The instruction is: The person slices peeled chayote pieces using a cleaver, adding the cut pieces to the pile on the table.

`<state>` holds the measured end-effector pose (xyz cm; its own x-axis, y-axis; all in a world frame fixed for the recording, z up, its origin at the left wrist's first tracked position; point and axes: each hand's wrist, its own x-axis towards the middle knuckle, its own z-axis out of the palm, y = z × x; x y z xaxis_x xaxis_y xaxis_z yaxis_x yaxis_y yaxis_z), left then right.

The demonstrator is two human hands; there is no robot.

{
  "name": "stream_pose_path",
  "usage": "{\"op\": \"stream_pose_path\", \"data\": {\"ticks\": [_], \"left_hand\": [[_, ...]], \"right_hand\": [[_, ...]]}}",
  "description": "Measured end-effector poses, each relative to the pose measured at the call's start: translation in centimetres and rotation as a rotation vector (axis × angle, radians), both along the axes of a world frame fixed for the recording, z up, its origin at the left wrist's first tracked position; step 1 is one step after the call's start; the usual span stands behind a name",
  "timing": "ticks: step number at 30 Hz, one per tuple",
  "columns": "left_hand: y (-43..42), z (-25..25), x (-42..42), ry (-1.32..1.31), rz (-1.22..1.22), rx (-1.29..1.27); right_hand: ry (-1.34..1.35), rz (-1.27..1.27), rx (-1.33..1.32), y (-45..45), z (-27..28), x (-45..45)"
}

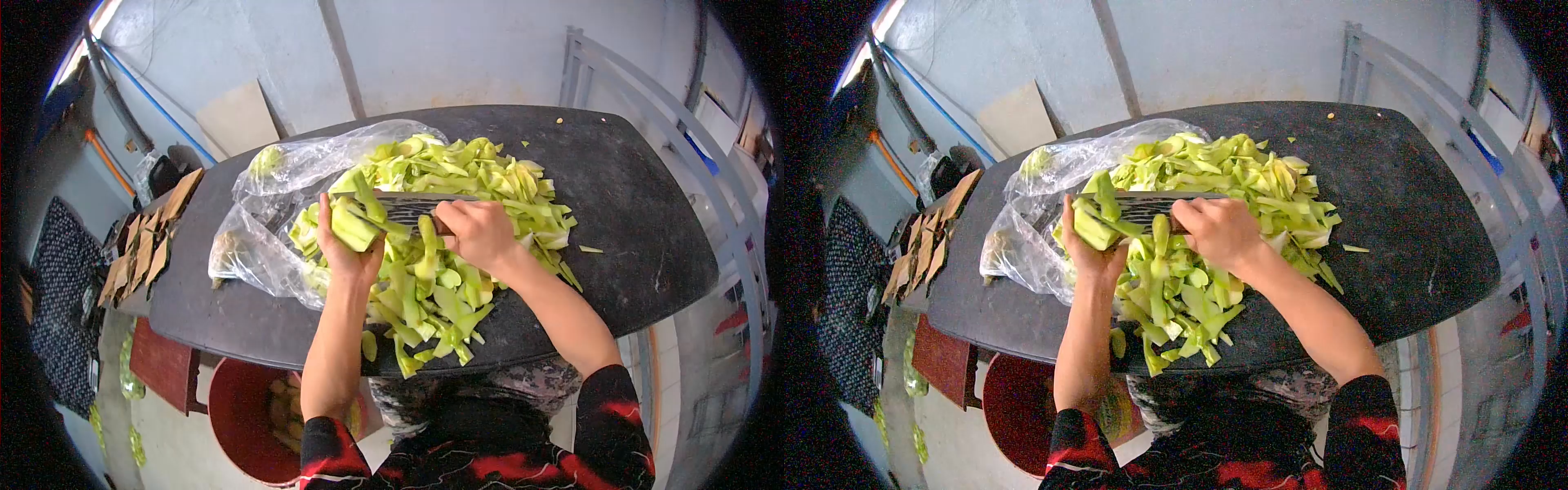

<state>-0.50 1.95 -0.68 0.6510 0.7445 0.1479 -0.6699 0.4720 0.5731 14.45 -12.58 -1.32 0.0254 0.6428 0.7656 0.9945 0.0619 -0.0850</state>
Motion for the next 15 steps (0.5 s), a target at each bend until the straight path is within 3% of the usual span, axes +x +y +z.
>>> {"op": "stream_pose_path", "data": {"ticks": [5,9,11,15], "left_hand": [[0.7,-1.0,-0.1,-0.003,-0.053,0.01],[0.0,-1.9,0.0,-0.067,-0.254,0.072],[-0.5,-2.0,0.2,-0.022,-0.06,-0.012],[-0.3,-1.1,0.3,-0.01,-0.133,-0.01]], "right_hand": [[-0.035,-0.029,-0.011,-0.6,0.3,-0.4],[-0.052,0.084,0.046,-0.9,1.0,-1.4],[-0.038,0.029,0.096,-0.3,0.6,-0.5],[0.074,-0.188,-0.053,1.1,-1.1,2.7]]}}
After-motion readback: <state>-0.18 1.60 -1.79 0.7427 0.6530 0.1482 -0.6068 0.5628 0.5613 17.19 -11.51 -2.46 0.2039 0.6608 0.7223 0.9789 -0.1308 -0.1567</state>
